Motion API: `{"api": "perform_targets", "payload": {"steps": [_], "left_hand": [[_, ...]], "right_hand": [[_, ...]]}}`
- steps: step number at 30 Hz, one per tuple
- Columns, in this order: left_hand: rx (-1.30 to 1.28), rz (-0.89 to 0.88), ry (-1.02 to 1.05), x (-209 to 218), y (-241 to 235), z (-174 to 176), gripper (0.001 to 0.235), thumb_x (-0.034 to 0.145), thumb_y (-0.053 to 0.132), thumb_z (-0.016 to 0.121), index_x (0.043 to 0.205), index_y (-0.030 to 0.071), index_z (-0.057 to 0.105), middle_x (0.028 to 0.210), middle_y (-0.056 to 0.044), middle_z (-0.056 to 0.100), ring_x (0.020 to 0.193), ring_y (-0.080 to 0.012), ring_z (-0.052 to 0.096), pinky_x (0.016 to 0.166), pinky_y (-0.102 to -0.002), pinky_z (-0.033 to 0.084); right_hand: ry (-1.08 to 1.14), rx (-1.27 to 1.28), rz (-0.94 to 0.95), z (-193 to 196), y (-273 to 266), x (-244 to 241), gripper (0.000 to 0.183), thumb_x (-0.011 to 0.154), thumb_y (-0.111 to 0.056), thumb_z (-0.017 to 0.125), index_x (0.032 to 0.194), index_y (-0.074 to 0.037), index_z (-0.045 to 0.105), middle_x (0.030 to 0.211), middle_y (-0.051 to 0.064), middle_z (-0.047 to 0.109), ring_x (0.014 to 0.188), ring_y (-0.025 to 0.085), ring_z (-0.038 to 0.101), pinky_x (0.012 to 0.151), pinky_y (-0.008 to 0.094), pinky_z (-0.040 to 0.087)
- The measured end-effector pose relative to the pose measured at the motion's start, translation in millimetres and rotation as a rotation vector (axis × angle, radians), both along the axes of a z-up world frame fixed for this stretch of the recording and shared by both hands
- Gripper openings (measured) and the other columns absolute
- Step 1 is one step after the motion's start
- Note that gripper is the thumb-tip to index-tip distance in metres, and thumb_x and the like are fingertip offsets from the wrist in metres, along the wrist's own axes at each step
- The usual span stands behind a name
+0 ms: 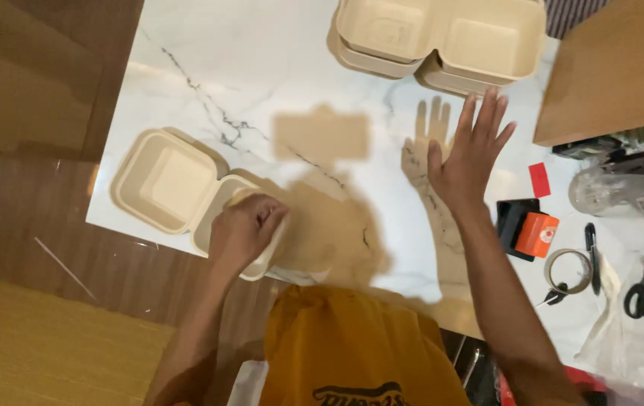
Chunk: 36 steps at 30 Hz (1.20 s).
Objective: Stamping logos onto the inside lids of biodegradable takeaway food containers.
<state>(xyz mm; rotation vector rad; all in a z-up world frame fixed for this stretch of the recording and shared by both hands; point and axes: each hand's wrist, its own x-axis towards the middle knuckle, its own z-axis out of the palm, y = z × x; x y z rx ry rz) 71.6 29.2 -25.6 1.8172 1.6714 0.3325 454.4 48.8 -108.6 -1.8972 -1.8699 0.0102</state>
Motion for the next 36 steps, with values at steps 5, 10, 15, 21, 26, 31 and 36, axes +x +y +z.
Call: {"api": "perform_targets", "payload": {"steps": [5,10,15,21,26,31,36], "left_hand": [[0.074,-0.161,0.054,-24,-64,-11,0.032,0.082,0.035,0.079,0.100,0.008,0.074,0.092,-0.008,0.075,0.079,-0.0275,0.072,0.067,-0.041,0.056],[0.039,0.072,0.100,-24,-86,-24,0.018,0.092,0.032,0.074,0.097,0.015,0.077,0.094,-0.004,0.077,0.082,-0.0224,0.075,0.070,-0.037,0.058],[0.270,-0.013,0.068,-14,-80,-27,0.016,0.088,0.026,0.075,0.087,0.010,0.078,0.087,-0.007,0.075,0.075,-0.0296,0.072,0.067,-0.039,0.057],[-0.033,0.033,0.024,-12,-64,-12,0.020,0.089,0.029,0.074,0.086,0.011,0.080,0.085,-0.006,0.074,0.071,-0.0273,0.072,0.063,-0.040,0.055],[0.141,-0.039,0.088,-10,-72,-26,0.017,0.091,0.024,0.069,0.086,0.009,0.076,0.081,-0.010,0.072,0.066,-0.0294,0.071,0.058,-0.041,0.055],[0.319,-0.041,0.222,-4,-82,-60,0.020,0.095,0.019,0.067,0.079,0.008,0.064,0.078,-0.013,0.067,0.067,-0.0321,0.069,0.057,-0.045,0.054],[0.475,0.034,0.224,-1,-77,-34,0.019,0.092,0.017,0.068,0.078,0.007,0.060,0.077,-0.013,0.063,0.063,-0.0325,0.065,0.053,-0.044,0.052]], "right_hand": [[-0.289,-0.087,0.066,-2,82,18,0.090,0.105,-0.033,0.069,0.171,-0.002,0.017,0.178,0.029,0.007,0.163,0.048,0.002,0.119,0.078,-0.006],[-0.237,-0.260,0.078,-14,95,10,0.084,0.101,-0.034,0.066,0.169,-0.001,0.029,0.178,0.029,0.012,0.164,0.047,0.003,0.115,0.082,-0.009],[-0.136,-0.125,0.091,-31,68,-23,0.083,0.095,-0.026,0.070,0.166,0.000,0.036,0.173,0.032,0.019,0.160,0.048,0.005,0.113,0.080,-0.010],[0.191,-0.224,0.238,-24,5,-102,0.064,0.091,-0.018,0.073,0.150,-0.007,0.051,0.165,0.027,0.028,0.157,0.046,0.017,0.123,0.068,0.007],[0.359,-0.177,0.369,-30,-39,-143,0.046,0.090,-0.009,0.068,0.135,-0.008,0.062,0.151,0.020,0.047,0.146,0.040,0.039,0.118,0.055,0.032],[0.475,-0.092,0.695,-42,-82,-173,0.034,0.085,0.001,0.065,0.117,-0.011,0.071,0.123,0.010,0.066,0.122,0.028,0.063,0.104,0.040,0.054],[0.348,0.029,0.869,-27,-90,-198,0.039,0.085,-0.001,0.065,0.124,0.000,0.067,0.136,0.015,0.062,0.133,0.032,0.056,0.115,0.044,0.047]]}}
